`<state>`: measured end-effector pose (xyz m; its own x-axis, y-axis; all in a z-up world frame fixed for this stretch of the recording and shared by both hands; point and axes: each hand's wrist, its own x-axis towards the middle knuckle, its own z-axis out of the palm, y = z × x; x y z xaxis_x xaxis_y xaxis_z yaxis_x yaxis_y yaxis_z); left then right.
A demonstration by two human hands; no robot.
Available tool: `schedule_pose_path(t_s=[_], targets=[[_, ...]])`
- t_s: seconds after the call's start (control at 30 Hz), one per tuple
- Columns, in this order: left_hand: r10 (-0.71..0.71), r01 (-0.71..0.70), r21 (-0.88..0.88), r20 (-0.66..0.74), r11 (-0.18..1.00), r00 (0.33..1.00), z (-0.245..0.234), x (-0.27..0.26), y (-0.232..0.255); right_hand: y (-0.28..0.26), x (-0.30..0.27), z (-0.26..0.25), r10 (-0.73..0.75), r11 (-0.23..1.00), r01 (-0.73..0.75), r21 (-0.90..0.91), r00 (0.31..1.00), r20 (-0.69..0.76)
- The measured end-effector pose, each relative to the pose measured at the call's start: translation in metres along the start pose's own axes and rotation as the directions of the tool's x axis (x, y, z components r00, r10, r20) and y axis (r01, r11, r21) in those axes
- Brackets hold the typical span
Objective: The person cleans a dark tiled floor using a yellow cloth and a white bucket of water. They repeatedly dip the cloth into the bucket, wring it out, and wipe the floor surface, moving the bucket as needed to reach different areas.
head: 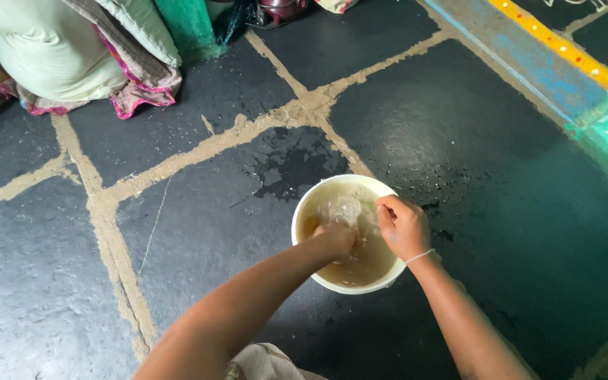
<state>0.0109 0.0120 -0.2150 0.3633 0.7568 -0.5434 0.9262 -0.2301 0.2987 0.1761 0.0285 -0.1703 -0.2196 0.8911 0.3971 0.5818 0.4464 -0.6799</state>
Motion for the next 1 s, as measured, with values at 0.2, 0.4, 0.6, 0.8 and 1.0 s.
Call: schedule_pose_path(t_s=[0.2,0.4,0.6,0.8,1.0], targets=[[0.115,-0.105,-0.077,0.143,0.992,0.983,-0.001,0.008,0.015,0.009,-0.001,0.004,0.062,0.994,-0.060,0.093,0.998,-0.018],[0.139,-0.123,-0.461,0.000,0.879,0.990,-0.057,-0.050,0.014,0.033,-0.009,0.012,0.165,0.932,-0.147,0.332,0.986,-0.029],[0.204,-0.510,-0.727,-0.472,0.459,0.858,-0.137,-0.119,0.011,0.045,-0.014,0.012,0.011,0.953,0.055,0.298,0.976,-0.217],[0.293,-0.824,-0.566,-0.793,-0.026,0.535,-0.215,-0.163,0.052,0.047,-0.015,0.014,0.046,0.991,-0.016,0.133,0.974,-0.221],[0.323,-0.804,-0.569,-0.804,-0.172,0.500,-0.226,-0.175,0.051,0.040,-0.016,0.010,-0.072,0.937,0.152,0.314,0.965,-0.252]])
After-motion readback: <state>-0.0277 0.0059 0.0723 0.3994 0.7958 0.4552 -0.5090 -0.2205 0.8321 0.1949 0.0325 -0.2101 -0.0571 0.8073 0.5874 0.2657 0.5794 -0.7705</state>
